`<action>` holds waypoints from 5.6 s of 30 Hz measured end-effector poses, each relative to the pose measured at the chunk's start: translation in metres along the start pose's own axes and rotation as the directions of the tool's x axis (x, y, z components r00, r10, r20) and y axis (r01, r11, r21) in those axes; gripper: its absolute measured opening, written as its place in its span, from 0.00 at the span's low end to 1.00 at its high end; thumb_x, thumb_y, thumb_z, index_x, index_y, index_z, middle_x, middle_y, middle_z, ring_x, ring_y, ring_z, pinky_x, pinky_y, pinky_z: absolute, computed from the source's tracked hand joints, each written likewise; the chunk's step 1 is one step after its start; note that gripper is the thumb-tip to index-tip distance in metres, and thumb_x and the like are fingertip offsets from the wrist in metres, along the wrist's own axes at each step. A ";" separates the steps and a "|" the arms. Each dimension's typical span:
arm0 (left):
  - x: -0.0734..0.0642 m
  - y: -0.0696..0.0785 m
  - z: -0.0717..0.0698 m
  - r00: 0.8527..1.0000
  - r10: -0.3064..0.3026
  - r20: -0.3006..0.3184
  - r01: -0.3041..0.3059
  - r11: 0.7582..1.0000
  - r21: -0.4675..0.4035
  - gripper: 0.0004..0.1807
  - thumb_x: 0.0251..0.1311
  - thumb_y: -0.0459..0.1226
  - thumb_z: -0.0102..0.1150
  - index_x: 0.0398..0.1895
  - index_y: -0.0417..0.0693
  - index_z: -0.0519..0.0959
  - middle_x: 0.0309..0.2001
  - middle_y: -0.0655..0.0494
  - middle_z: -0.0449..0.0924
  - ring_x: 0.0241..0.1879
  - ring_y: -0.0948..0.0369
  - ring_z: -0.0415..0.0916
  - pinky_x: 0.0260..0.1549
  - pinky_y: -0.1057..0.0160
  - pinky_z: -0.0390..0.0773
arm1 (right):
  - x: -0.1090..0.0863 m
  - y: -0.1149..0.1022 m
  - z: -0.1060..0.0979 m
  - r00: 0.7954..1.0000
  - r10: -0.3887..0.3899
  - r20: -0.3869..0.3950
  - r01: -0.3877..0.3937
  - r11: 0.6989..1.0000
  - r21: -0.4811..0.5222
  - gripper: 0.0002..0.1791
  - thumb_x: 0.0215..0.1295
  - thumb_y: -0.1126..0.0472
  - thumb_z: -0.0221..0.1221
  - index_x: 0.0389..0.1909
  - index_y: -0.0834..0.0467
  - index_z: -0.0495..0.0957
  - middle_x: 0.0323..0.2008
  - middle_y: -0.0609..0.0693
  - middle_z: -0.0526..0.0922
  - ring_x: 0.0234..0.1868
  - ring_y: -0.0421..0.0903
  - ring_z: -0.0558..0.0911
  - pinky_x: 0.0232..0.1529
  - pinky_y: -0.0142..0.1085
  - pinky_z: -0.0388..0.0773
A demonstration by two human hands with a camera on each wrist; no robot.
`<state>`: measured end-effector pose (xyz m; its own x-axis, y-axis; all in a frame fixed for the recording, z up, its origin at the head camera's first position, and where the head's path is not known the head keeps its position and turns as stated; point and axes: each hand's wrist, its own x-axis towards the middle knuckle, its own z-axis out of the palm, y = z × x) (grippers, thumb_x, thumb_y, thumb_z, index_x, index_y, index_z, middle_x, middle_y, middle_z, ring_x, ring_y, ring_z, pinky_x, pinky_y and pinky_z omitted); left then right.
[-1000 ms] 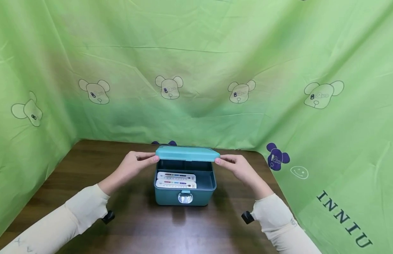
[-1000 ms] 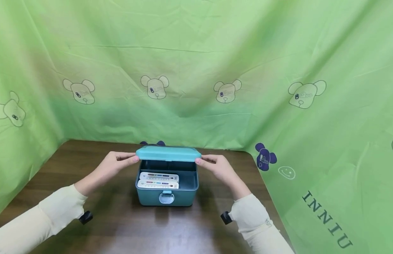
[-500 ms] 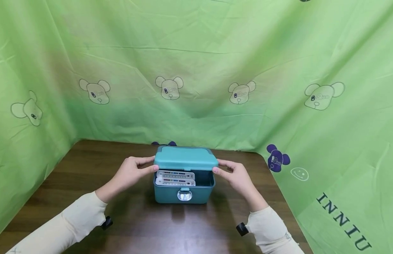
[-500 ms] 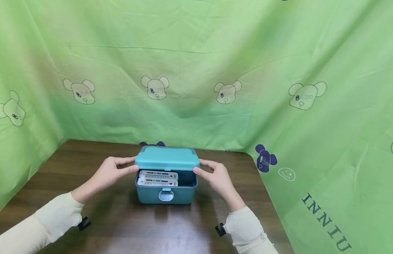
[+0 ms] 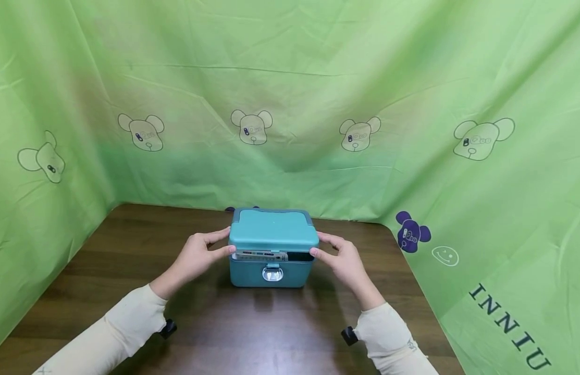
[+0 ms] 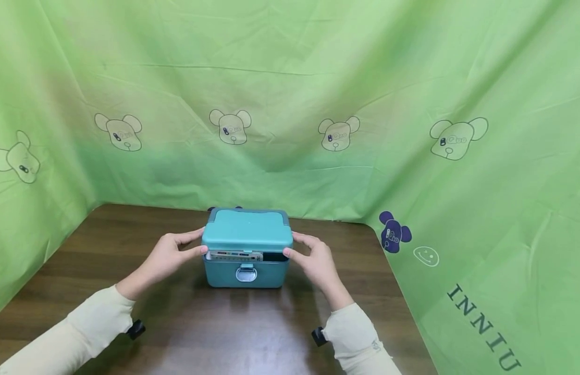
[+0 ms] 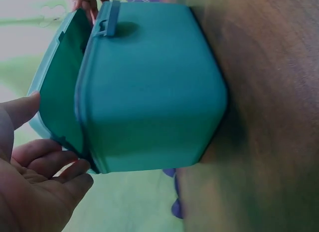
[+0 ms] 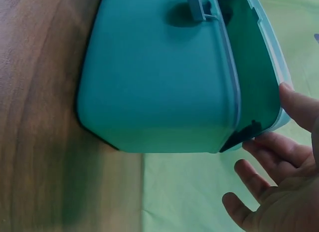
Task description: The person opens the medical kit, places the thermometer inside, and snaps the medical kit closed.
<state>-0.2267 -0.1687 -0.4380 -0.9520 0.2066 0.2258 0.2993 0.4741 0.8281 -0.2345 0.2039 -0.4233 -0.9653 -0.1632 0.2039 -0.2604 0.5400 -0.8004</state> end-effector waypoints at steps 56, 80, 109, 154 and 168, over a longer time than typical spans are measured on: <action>-0.009 -0.028 0.042 0.970 0.069 -0.231 -0.080 0.996 -0.039 0.34 0.62 0.43 0.72 0.71 0.47 0.74 0.69 0.50 0.75 0.69 0.49 0.72 0.63 0.46 0.75 | -0.011 0.021 0.051 0.930 0.017 -0.367 -0.005 0.999 0.033 0.23 0.59 0.57 0.75 0.55 0.57 0.86 0.55 0.52 0.87 0.60 0.51 0.80 0.64 0.53 0.73; -0.005 -0.024 0.051 0.979 -0.105 -0.175 0.093 0.993 -0.077 0.46 0.56 0.53 0.75 0.75 0.45 0.69 0.70 0.43 0.74 0.68 0.44 0.73 0.61 0.43 0.78 | -0.043 0.005 0.082 0.868 0.000 -0.497 0.004 1.000 0.007 0.17 0.59 0.58 0.75 0.48 0.56 0.86 0.47 0.51 0.85 0.53 0.49 0.80 0.57 0.51 0.77; -0.006 -0.026 0.053 0.975 -0.081 -0.206 0.066 0.995 -0.081 0.45 0.58 0.52 0.74 0.75 0.43 0.69 0.68 0.42 0.75 0.66 0.47 0.75 0.59 0.45 0.79 | -0.044 -0.022 0.161 0.876 0.104 -0.472 -0.150 0.987 -0.062 0.30 0.51 0.46 0.79 0.50 0.55 0.78 0.46 0.50 0.82 0.53 0.51 0.78 0.59 0.50 0.71; -0.009 -0.028 0.054 0.979 -0.056 -0.195 0.034 0.993 -0.112 0.45 0.58 0.53 0.73 0.75 0.43 0.69 0.70 0.45 0.72 0.66 0.46 0.75 0.56 0.44 0.80 | -0.032 -0.043 0.180 0.723 0.010 -0.691 -0.047 0.998 -0.035 0.28 0.55 0.49 0.76 0.47 0.57 0.73 0.44 0.54 0.74 0.50 0.53 0.72 0.58 0.47 0.65; -0.006 -0.032 0.049 0.982 -0.086 -0.166 0.063 0.988 -0.142 0.45 0.55 0.55 0.75 0.73 0.47 0.70 0.69 0.45 0.74 0.66 0.47 0.75 0.57 0.46 0.80 | -0.029 -0.049 0.172 0.757 0.037 -0.652 -0.139 0.985 -0.105 0.27 0.53 0.46 0.77 0.43 0.56 0.75 0.40 0.51 0.75 0.45 0.50 0.73 0.52 0.47 0.64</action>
<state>-0.2271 -0.1430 -0.4915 -0.9716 0.0199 0.2356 0.2268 0.3600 0.9049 -0.1898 0.0409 -0.4871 -0.7542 0.4346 0.4922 -0.1247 0.6412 -0.7572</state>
